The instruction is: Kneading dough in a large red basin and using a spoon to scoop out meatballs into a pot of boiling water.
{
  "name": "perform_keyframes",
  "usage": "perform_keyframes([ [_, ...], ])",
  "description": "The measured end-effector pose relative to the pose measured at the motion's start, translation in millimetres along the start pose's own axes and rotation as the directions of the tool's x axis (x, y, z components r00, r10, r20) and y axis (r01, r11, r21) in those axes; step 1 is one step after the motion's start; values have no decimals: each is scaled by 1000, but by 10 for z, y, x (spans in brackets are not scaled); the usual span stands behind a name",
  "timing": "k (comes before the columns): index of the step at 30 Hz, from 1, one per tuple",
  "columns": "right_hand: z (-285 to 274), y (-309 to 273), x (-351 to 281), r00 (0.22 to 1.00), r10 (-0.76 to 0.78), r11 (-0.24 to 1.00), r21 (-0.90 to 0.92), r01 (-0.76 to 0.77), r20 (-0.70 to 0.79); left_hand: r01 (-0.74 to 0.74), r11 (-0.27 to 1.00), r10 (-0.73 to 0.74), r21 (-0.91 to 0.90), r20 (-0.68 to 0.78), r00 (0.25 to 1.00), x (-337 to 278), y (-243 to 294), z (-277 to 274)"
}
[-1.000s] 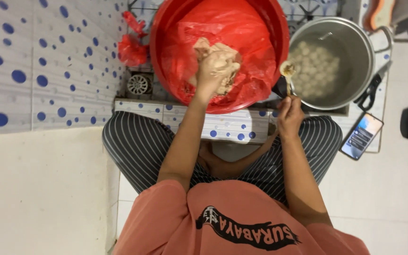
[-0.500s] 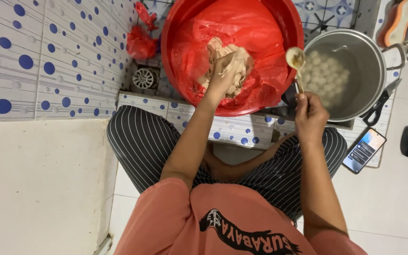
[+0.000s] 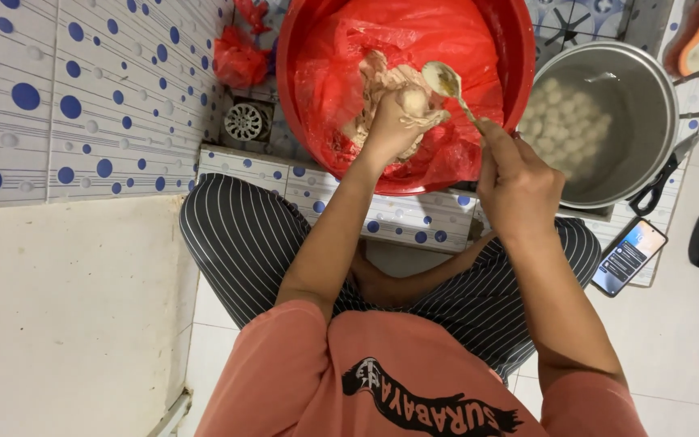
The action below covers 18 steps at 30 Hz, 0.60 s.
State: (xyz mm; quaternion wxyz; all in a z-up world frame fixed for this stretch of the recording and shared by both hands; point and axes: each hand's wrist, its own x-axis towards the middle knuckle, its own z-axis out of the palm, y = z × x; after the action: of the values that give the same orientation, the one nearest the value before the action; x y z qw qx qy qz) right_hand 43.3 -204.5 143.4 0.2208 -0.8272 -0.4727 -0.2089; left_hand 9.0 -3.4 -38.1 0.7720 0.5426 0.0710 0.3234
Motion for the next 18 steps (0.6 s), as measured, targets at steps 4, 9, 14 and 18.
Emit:
perform_keyframes([
  [4,206,89,-151,1000,-3,993,-115,4,10,177,965,-165,192,-79,983,122,465,240],
  [9,318,-9,-223,985,125,988,71,-134,122,413,836,-346,361,-237,908,108,-165,96],
  [14,492,205,-377,845,379,728,442,-524,377,420,579,-381,698,-223,897,172,359,178],
  [18,365,322,-419,549,462,96,576,-812,697,338,373,-394,864,-182,901,84,36,139],
])
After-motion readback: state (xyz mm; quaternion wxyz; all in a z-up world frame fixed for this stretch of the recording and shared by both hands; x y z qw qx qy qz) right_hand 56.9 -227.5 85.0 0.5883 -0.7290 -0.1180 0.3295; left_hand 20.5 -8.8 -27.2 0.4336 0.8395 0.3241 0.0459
